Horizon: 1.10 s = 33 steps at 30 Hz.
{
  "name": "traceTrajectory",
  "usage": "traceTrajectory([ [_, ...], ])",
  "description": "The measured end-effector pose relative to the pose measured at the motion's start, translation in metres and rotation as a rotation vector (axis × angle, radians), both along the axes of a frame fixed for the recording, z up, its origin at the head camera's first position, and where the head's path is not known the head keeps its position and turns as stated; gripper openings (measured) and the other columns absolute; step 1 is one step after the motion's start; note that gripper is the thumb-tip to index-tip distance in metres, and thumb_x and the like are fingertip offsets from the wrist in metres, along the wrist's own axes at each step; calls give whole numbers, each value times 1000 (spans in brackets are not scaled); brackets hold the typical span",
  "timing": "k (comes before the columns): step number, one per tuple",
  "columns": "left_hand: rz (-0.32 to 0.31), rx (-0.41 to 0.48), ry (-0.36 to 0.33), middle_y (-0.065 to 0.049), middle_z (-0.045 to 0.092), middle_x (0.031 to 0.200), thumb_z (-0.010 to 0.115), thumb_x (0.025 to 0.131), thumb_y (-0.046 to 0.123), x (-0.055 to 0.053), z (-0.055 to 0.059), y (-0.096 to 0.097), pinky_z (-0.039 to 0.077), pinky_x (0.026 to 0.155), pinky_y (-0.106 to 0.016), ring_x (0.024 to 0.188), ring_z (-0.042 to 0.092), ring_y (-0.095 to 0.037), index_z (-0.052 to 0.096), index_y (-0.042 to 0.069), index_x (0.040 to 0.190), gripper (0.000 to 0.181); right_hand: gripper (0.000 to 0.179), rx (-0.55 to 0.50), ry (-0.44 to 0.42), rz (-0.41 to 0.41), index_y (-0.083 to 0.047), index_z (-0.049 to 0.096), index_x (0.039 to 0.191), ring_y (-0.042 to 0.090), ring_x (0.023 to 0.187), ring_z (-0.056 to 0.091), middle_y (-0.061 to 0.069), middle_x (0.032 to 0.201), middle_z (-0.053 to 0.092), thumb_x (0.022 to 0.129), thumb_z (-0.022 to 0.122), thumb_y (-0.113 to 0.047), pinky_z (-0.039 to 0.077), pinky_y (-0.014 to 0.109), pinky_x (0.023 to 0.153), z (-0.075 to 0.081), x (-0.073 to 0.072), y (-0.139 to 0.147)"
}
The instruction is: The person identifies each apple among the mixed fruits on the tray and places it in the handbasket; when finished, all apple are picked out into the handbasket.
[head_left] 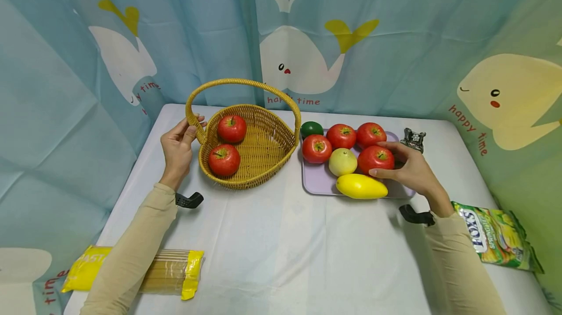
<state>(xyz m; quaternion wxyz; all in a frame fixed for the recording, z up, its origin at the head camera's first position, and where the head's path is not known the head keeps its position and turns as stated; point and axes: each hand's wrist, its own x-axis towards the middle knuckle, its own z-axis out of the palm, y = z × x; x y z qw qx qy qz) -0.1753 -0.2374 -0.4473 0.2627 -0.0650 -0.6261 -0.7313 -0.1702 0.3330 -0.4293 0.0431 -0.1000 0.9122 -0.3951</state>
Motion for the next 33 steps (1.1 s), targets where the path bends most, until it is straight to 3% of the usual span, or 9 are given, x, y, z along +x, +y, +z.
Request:
traceTrajectory([
  [5,-6,9,-7,-12,79,118,62,105,1,1,-1,-1,63,95,-25,105,79,-18,65,-15,133,33,73,-92,17,-46,-12,62,145,-3,105,63,-9,128,67,80,95,-13,53,6,87,5,1,-1],
  [10,4,-12,-17,-3,80,115,63,105,2,3,-1,-1,62,95,-24,105,78,-18,68,-11,133,32,72,-139,29,-49,-9,60,146,-2,109,62,-24,124,61,82,92,-8,53,5,87,11,2,-1],
  [22,5,-25,-7,-3,80,115,64,104,5,3,-1,-1,63,94,-24,106,78,-23,66,-14,133,34,71,-397,19,32,-1,60,147,5,111,68,-14,129,70,82,84,12,59,12,91,24,2,-14],
  [28,-1,-20,4,-6,80,116,63,105,3,0,0,-1,63,93,-26,104,79,-19,67,-15,130,32,72,-460,12,114,-1,60,149,6,108,70,-10,132,68,82,81,16,60,14,91,27,4,-24],
  [33,-1,-12,5,-6,80,115,63,104,2,0,1,-1,63,94,-26,103,79,-18,66,-18,130,32,72,-547,-33,169,-2,61,149,13,115,68,4,144,60,82,79,18,60,18,95,30,5,-41],
])
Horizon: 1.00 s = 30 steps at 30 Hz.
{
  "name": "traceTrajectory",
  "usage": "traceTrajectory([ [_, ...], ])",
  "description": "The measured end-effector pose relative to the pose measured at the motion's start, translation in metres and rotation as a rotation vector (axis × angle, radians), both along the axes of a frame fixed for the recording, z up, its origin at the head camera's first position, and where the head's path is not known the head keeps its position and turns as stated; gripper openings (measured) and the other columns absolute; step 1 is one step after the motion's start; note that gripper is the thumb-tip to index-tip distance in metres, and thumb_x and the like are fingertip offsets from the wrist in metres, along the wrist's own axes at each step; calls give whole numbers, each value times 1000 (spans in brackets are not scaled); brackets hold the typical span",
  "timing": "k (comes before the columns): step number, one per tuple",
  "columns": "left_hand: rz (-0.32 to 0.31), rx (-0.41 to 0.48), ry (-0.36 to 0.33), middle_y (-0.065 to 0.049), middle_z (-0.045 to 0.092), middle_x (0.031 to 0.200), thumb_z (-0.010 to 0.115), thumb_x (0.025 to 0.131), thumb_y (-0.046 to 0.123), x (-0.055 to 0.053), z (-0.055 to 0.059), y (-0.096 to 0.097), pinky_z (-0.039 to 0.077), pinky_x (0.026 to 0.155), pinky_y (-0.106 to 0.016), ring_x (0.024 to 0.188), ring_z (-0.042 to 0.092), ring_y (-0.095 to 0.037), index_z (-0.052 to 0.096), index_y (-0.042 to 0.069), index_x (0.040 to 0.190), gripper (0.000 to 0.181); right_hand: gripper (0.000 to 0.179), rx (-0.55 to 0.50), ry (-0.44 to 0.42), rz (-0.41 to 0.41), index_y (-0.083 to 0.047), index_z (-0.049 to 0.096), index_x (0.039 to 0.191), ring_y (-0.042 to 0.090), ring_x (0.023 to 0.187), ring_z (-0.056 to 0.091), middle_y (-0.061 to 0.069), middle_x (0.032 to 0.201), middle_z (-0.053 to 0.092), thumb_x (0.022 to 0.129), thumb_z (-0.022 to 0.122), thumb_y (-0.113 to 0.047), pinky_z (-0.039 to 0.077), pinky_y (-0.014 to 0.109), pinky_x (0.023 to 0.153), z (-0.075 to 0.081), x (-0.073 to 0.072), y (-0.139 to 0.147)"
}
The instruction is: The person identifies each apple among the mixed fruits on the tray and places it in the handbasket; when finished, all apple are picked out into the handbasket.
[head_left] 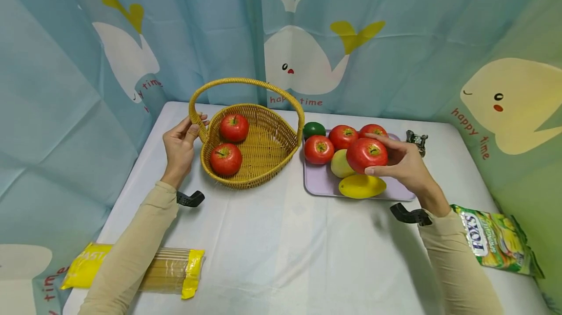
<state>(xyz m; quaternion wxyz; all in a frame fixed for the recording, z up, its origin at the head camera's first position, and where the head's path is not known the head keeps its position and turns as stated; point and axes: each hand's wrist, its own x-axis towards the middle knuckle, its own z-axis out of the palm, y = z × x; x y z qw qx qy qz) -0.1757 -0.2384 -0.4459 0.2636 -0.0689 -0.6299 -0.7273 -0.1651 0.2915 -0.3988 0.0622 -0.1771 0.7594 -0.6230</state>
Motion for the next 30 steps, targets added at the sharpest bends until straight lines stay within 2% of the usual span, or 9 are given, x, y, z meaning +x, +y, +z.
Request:
traceTrajectory([
  [2,-4,3,3,-7,80,116,62,104,2,0,0,0,63,94,-25,103,79,-20,65,-19,130,33,72,24,5,13,-3,60,149,14,116,67,6,147,57,82,80,16,61,19,95,1,0,-7],
  [6,-3,7,3,-13,79,118,63,104,2,-1,0,0,63,94,-26,104,79,-24,67,-16,130,32,73,89,27,23,-3,60,149,14,111,69,1,142,60,81,82,12,61,19,93,4,-2,-20],
  [13,5,-2,-6,-14,79,118,63,104,2,0,-1,0,63,94,-25,104,78,-19,65,-17,132,34,71,46,-4,76,-3,60,141,15,110,71,0,123,75,77,84,13,63,22,92,4,-7,-39],
  [23,12,4,-4,-9,80,116,64,104,2,0,-2,0,63,95,-25,103,78,-19,69,-11,132,31,76,51,32,125,-2,64,139,21,112,72,7,130,72,69,90,13,65,29,92,7,-10,-60],
  [30,15,-5,-5,-7,80,116,63,105,3,0,-2,0,63,94,-26,104,79,-20,69,-13,131,31,73,38,41,133,-1,66,138,20,112,72,6,128,73,71,91,11,65,28,92,7,-10,-70],
])
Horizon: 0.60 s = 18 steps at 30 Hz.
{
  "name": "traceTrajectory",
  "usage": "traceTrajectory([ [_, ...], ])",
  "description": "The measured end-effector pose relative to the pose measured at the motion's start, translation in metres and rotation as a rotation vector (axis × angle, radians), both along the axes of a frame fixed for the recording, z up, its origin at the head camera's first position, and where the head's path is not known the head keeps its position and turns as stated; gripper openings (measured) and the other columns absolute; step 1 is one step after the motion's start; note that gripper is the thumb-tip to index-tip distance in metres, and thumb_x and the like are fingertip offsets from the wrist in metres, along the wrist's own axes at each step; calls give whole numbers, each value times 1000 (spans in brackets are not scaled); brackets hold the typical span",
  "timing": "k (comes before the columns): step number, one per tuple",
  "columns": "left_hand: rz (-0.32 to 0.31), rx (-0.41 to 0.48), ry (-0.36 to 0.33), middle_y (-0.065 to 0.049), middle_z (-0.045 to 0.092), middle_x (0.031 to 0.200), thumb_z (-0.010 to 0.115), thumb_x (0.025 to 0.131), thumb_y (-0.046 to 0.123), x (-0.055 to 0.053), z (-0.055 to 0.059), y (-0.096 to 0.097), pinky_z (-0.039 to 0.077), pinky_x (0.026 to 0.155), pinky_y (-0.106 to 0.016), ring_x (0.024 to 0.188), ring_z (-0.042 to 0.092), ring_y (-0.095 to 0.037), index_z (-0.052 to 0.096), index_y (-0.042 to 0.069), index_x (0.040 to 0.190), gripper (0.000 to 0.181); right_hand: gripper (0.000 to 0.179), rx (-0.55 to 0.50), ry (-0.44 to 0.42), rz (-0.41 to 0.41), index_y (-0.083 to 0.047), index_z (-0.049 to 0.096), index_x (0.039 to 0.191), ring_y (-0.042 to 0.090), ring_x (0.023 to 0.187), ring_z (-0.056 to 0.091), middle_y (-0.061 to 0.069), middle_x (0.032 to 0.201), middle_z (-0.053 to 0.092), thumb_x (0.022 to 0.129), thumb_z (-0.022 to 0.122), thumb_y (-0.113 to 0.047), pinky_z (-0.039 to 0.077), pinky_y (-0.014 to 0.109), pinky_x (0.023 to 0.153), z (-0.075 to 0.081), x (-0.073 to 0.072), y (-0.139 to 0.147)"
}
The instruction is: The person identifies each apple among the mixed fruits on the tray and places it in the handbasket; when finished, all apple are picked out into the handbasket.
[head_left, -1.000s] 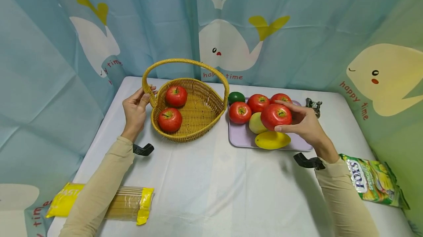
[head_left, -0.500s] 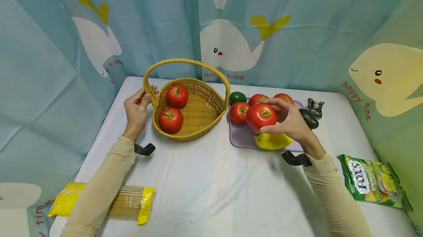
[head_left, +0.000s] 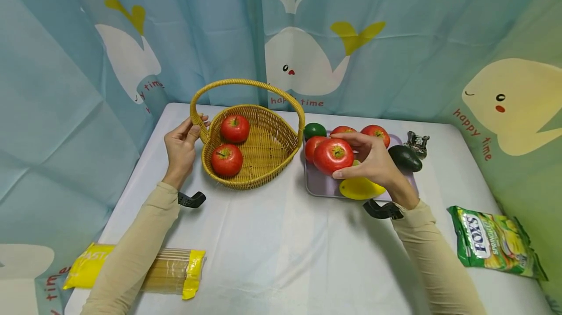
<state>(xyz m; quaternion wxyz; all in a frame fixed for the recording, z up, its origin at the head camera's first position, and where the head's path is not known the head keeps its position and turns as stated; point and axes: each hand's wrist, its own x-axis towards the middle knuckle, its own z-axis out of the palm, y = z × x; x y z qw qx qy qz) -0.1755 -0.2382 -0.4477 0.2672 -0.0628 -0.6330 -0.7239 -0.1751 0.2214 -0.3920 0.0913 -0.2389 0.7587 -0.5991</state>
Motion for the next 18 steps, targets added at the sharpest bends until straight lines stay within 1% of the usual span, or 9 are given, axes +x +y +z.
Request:
traceTrajectory([
  [7,4,-13,3,-5,80,116,63,105,3,1,1,0,64,93,-26,104,79,-18,69,-12,131,30,75,-63,-22,38,5,65,139,20,111,74,3,130,72,69,91,14,64,29,95,-2,2,-15],
  [11,6,-15,5,-4,80,115,63,104,2,1,1,0,64,93,-25,103,79,-18,69,-12,131,30,76,-67,-24,52,5,65,139,20,112,73,2,130,73,68,91,14,65,31,95,-3,3,-23],
  [18,0,-4,4,-3,80,115,63,104,2,-1,0,0,63,93,-26,104,79,-19,68,-14,130,31,77,-50,-20,83,1,66,141,22,114,72,3,132,72,70,92,11,65,33,94,-1,4,-36],
])
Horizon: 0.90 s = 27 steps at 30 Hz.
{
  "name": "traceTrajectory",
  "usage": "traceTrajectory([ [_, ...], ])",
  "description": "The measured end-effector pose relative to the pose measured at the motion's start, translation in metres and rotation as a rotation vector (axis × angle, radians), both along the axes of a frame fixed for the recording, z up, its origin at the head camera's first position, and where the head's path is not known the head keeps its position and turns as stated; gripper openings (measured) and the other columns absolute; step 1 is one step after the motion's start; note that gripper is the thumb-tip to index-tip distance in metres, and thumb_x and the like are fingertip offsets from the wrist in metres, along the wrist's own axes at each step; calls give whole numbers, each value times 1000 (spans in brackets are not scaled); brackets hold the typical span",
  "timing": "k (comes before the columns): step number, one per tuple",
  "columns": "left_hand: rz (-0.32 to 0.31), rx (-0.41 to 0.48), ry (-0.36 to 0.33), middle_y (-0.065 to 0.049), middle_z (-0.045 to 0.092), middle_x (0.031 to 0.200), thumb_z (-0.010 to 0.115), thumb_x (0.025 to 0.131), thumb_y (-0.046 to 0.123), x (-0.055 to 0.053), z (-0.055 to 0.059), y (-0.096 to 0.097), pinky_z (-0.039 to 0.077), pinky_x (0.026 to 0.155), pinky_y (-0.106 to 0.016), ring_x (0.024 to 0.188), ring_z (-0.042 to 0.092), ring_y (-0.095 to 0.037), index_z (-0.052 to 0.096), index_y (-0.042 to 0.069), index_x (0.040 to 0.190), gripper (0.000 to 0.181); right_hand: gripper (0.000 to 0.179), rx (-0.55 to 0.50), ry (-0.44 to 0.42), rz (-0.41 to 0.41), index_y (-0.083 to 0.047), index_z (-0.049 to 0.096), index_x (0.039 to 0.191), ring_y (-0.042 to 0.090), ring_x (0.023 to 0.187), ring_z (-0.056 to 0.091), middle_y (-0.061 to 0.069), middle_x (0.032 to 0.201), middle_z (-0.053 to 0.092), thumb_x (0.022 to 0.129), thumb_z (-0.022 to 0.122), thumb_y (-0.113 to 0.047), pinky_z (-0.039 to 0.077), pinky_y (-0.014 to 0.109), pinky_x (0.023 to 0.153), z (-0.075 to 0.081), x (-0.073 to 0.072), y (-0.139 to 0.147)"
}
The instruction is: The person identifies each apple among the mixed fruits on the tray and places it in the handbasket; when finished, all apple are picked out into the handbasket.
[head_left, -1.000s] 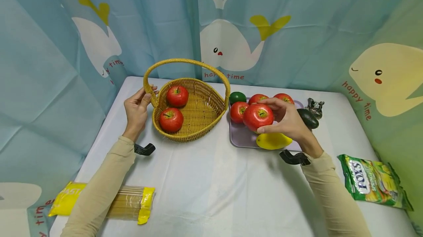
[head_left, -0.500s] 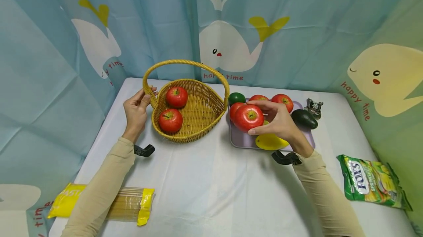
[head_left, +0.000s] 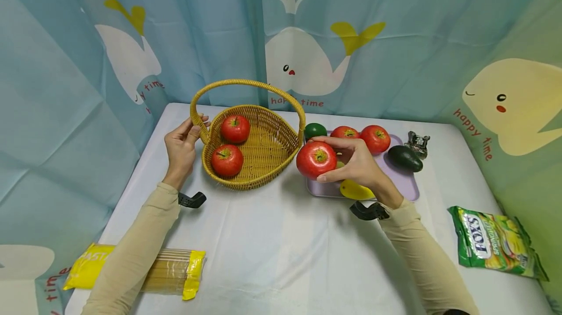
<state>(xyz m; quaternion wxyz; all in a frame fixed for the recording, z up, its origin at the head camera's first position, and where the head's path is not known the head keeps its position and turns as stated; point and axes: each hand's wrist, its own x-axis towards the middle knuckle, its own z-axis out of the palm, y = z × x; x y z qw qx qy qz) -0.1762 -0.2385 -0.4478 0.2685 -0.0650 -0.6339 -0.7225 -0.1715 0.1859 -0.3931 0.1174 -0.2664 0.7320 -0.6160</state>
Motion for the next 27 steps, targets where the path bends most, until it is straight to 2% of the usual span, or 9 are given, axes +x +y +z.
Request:
traceTrajectory([
  [12,-1,-2,-12,-5,80,117,64,104,4,2,2,0,62,96,-25,105,78,-20,70,-11,130,31,81,-4,-47,75,-3,65,145,23,114,74,6,135,72,70,94,8,65,37,94,5,3,-22],
  [18,8,-13,-4,-12,79,118,64,104,3,1,1,0,63,95,-25,105,78,-23,70,-11,130,30,81,32,-23,118,-8,66,145,23,115,75,8,136,72,71,97,0,65,37,95,9,2,-36],
  [27,-9,-3,8,-9,80,116,63,105,2,0,-1,0,63,96,-26,104,78,-18,66,-15,133,33,79,9,-2,140,-5,67,142,24,114,74,11,135,72,70,97,2,65,38,95,10,-1,-57],
])
